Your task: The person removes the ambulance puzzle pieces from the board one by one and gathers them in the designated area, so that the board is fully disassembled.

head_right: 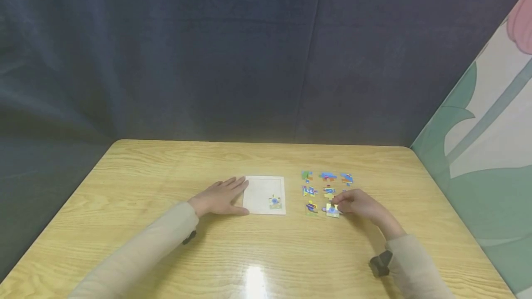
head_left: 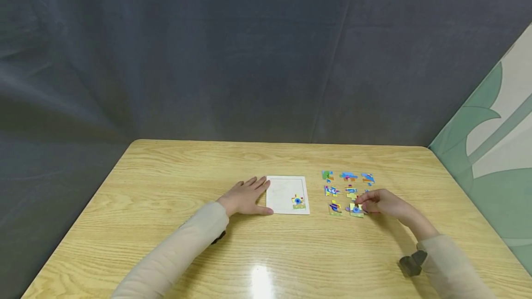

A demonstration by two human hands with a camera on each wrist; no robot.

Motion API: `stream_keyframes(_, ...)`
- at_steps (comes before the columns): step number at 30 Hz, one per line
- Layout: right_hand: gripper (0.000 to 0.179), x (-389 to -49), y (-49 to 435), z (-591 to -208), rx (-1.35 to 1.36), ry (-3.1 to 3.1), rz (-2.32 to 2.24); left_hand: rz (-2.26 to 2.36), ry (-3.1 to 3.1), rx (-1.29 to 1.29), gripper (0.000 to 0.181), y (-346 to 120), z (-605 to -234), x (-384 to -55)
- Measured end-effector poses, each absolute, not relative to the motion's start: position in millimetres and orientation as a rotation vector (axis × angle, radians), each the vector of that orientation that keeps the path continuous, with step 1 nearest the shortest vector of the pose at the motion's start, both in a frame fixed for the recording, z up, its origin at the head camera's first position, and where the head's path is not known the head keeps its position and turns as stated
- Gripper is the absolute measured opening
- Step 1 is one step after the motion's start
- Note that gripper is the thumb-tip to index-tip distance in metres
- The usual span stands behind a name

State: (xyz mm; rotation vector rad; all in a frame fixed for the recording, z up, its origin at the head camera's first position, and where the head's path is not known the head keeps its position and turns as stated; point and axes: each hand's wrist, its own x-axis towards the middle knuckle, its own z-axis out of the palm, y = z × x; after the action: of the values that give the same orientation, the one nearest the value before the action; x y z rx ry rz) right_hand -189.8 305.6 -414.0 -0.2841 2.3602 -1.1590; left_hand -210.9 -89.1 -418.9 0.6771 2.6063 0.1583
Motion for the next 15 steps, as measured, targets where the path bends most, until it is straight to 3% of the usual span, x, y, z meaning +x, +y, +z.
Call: stream_keyframes(15,0.034,-190.9,301.7,-411.6,-0.267,2.36,-1.189,0.162,2.615,0.678,0.089,-89.1,-419.2,-210.5)
